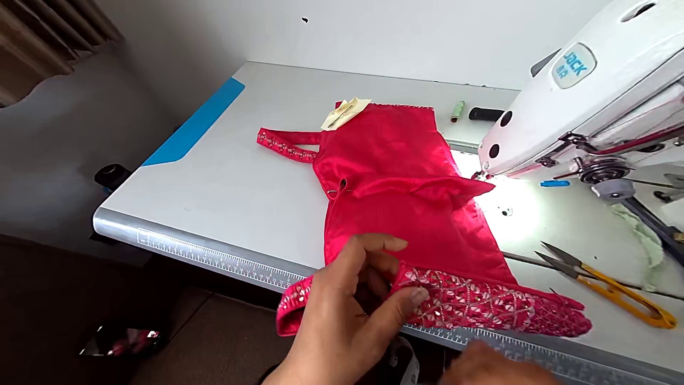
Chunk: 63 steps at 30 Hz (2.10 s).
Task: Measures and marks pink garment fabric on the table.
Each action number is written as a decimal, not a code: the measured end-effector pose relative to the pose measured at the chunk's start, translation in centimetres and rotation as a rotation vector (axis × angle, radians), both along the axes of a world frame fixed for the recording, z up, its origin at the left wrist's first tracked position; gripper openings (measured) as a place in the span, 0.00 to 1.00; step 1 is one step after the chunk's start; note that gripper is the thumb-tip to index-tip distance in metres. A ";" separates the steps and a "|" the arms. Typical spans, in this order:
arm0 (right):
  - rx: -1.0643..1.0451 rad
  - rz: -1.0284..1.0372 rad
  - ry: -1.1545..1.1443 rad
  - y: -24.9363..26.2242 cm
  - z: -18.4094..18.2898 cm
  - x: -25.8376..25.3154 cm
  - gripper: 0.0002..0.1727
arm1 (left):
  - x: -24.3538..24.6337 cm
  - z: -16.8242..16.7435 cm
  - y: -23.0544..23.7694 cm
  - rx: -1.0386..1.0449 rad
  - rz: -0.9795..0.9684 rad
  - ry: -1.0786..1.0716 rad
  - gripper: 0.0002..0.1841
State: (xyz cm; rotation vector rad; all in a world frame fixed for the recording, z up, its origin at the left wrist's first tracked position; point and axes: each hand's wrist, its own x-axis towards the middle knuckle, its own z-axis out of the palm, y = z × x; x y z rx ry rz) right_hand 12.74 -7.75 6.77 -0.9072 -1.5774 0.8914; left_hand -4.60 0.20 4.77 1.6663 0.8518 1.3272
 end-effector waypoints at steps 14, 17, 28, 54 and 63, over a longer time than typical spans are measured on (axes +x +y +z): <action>0.000 -0.276 0.038 2.7 -2.1 -1.9 0.08 | -1.6 0.3 -1.1 -0.015 -0.222 -0.043 0.15; -0.010 -0.287 0.040 2.7 -2.0 -2.0 0.09 | -1.3 0.5 -1.3 -0.079 -0.232 -0.108 0.14; 0.070 -0.286 -0.061 1.3 -2.6 -2.2 0.07 | -0.1 0.1 -0.3 -0.103 -0.091 -0.187 0.07; 0.202 -0.207 -0.043 2.0 -1.4 0.7 0.08 | 0.2 -0.1 -0.5 -0.123 -0.034 -0.147 0.09; 0.318 -0.333 -0.347 2.9 -1.7 -0.6 0.03 | 0.4 -0.1 -0.6 -0.125 -0.045 -0.153 0.09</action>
